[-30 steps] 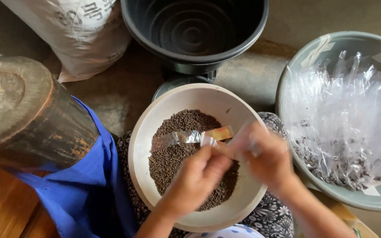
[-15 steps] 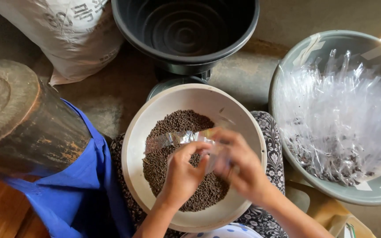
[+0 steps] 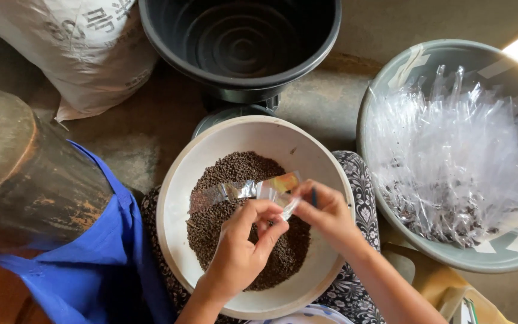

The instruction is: Filling small plastic bags with food pellets from a large bowl by hand and using a small spoon.

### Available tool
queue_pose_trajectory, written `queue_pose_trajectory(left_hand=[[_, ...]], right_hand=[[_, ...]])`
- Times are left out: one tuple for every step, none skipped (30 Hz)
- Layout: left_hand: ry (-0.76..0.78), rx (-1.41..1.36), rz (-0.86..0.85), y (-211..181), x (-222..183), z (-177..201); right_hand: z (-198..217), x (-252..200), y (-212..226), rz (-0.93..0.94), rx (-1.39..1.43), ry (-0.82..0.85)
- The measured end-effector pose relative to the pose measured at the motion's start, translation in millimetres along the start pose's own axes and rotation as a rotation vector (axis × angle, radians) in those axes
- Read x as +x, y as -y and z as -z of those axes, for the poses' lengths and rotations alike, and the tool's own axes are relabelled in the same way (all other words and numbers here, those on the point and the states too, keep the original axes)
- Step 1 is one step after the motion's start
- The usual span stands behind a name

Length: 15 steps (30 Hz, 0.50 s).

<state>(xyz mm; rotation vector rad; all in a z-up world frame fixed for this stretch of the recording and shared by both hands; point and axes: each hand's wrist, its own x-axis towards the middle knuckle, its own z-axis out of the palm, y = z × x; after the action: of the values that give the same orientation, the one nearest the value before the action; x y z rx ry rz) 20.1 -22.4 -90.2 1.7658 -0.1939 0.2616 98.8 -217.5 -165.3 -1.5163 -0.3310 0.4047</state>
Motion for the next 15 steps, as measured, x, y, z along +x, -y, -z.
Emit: queue_pose_trajectory(left_hand=[[0.002,-0.002,0.003,12.1,-0.8,-0.9],[-0.031,-0.02,0.02,23.8,-1.6,-1.8],[-0.063,-0.034,0.028,36.1,1.4,-1.4],[-0.059,-0.033,0.023,41.3,5.0,-3.4],[0.0,0.04,-0.008,45.9,5.7,-5.6],[0.059,0.112,-0.039,50.8,6.0,-7.7],[0.059,0.111,-0.038,37.5,7.6,-6.1],[0.102,0.012,0.075,24.2,9.4,-4.2],[0.139,-0.083,0.181,11.2,13.9,-1.4],[0.135,-0.08,0.175,13.9,21.2,2.5],[0.013,-0.031,0.09,16.1,24.2,5.2],[-0.109,0.019,0.005,18.6,27.3,7.8],[-0.11,0.019,0.005,12.7,34.4,24.2],[-0.337,-0.02,0.052,6.7,41.8,40.6],[-0.564,-0.059,0.095,0.7,51.0,56.8]], right_hand=[[-1.3,-6.1,6.9,-0.004,0.0,-0.002],[-2.6,-12.3,14.2,-0.131,0.278,0.118],[-3.8,-14.7,22.1,-0.249,0.556,0.236],[-6.7,-14.2,26.2,-0.243,0.556,0.233],[-10.3,-15.5,29.9,-0.235,0.36,0.192],[-14.3,-16.9,33.3,-0.226,0.164,0.151],[-16.3,-14.9,38.5,-0.227,0.163,0.15],[-18.5,-12.7,43.9,-0.17,0.038,0.07],[-20.2,-6.8,49.9,-0.105,-0.088,-0.007],[-25.1,-7.7,46.1,-0.098,-0.09,-0.003],[-30.7,-13.6,41.4,-0.108,-0.104,0.004],[-36.4,-19.5,36.4,-0.117,-0.118,0.011],[-38.1,-26.4,32.3,-0.118,-0.119,0.011],[-39.6,-33.1,28.6,0.001,-0.233,0.062],[-40.3,-38.4,25.1,0.123,-0.349,0.111]])
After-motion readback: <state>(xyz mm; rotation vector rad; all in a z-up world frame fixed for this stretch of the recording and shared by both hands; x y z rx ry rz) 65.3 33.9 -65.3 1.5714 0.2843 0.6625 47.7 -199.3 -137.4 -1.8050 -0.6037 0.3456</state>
